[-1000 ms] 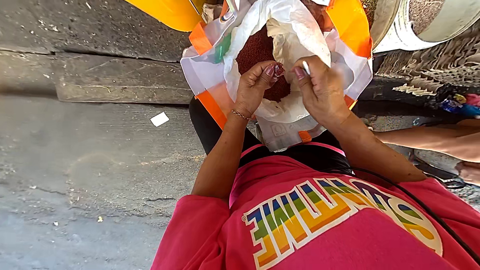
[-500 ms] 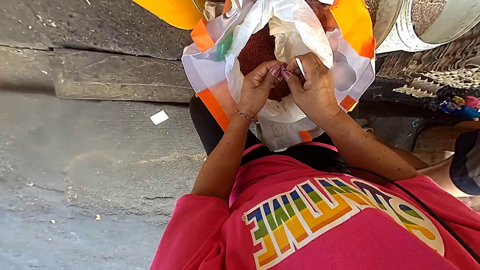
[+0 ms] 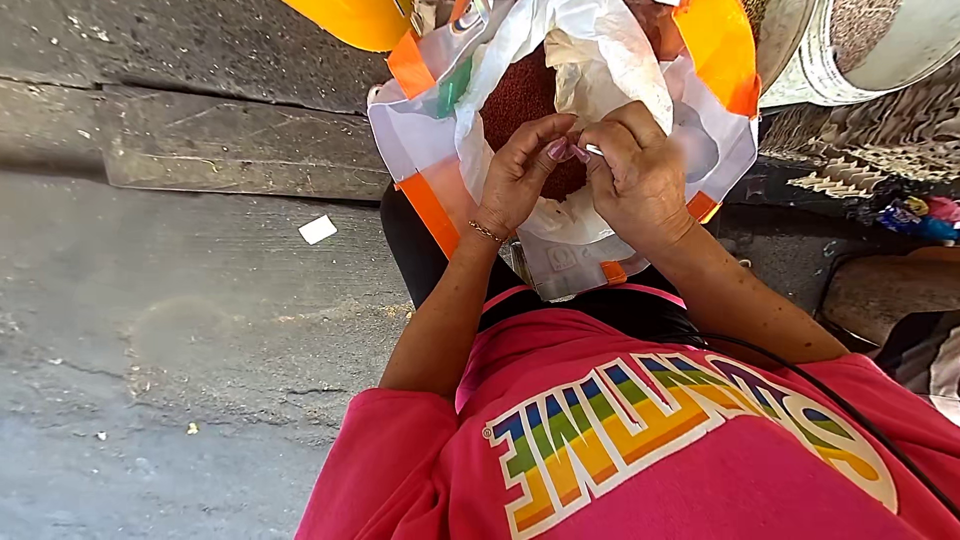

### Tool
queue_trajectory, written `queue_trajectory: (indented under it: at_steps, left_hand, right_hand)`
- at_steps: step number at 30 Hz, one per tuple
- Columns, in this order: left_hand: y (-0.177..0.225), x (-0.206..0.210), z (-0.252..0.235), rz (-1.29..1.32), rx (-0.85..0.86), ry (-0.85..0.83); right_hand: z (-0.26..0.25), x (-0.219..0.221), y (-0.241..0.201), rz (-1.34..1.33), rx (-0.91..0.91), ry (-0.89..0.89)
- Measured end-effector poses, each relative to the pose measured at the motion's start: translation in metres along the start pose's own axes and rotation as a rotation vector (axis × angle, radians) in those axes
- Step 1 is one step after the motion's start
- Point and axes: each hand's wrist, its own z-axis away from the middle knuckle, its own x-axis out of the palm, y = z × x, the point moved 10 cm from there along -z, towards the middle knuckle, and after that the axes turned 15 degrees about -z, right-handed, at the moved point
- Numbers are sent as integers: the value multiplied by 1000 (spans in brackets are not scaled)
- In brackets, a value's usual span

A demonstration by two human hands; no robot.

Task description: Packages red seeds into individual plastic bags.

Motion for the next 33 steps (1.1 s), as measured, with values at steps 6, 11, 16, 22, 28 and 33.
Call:
queue_trajectory:
  at_steps: [6,11,16,22,28,33]
  left_hand:
    - [6,-3,3,-162,49,32]
    - [5,-8,1,-205,42,91]
    - [2,-19,3,-192,68,159]
    - [15,-34,-1,-151,76,209]
    - [28,-39,-6,-157,143,214]
    - [41,-44,-2,-210,213,274]
  right_hand:
    - [-1,-2,-1,18,6,18]
    - [-6,-6,5,-196,91,0]
    - [-5,-13,44,-286,294,-9]
    - [15,11,86,-147,429,-92]
    - [30,27,105,-201,510,-178]
    - [48,40,139,-172,658,-218]
